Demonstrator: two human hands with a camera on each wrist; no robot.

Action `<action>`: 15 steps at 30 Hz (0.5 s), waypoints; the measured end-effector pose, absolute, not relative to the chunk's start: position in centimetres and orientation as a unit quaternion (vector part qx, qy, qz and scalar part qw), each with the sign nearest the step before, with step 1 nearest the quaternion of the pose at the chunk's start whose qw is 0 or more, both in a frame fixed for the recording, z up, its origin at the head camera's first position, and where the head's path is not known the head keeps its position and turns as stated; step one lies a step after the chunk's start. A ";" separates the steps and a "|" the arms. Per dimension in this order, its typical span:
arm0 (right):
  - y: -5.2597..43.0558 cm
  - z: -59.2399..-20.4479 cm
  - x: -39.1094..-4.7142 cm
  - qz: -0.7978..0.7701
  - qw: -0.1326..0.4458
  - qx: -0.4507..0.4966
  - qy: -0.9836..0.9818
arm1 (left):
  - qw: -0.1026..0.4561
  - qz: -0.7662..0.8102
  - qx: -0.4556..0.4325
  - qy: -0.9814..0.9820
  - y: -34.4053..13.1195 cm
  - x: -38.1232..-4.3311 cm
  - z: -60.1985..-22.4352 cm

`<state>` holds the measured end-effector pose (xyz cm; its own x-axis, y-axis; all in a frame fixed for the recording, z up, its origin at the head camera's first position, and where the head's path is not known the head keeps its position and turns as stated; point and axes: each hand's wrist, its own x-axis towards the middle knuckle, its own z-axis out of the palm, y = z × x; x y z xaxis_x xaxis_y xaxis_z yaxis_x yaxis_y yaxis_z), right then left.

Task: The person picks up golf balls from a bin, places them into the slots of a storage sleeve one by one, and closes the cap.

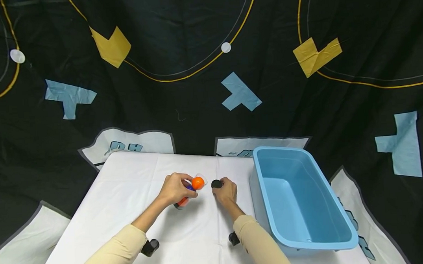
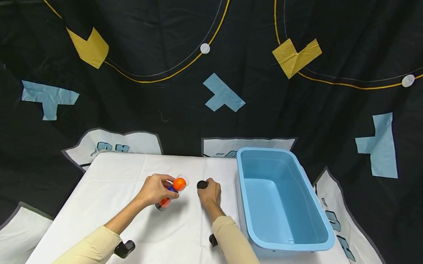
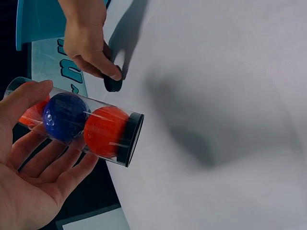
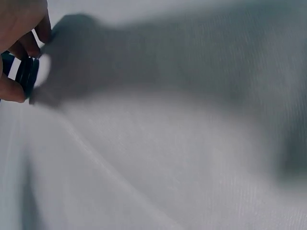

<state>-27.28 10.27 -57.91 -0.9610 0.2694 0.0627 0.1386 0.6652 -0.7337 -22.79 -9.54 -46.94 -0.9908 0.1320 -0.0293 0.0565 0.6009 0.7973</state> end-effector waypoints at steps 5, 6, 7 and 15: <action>10.3 -56.8 -27.4 0.390 0.063 -0.114 -0.912 | 0.043 0.443 0.049 0.894 -9.6 -22.7 -47.3; 10.2 -56.5 -27.4 0.387 0.058 -0.112 -0.913 | 0.044 0.443 0.049 0.894 -9.5 -22.7 -47.4; 10.2 -56.2 -27.4 0.382 0.056 -0.108 -0.916 | 0.045 0.444 0.049 0.894 -9.5 -22.7 -47.4; 10.4 -52.7 -27.3 0.335 0.059 -0.045 -0.939 | 0.045 0.446 0.050 0.893 -9.2 -22.8 -47.8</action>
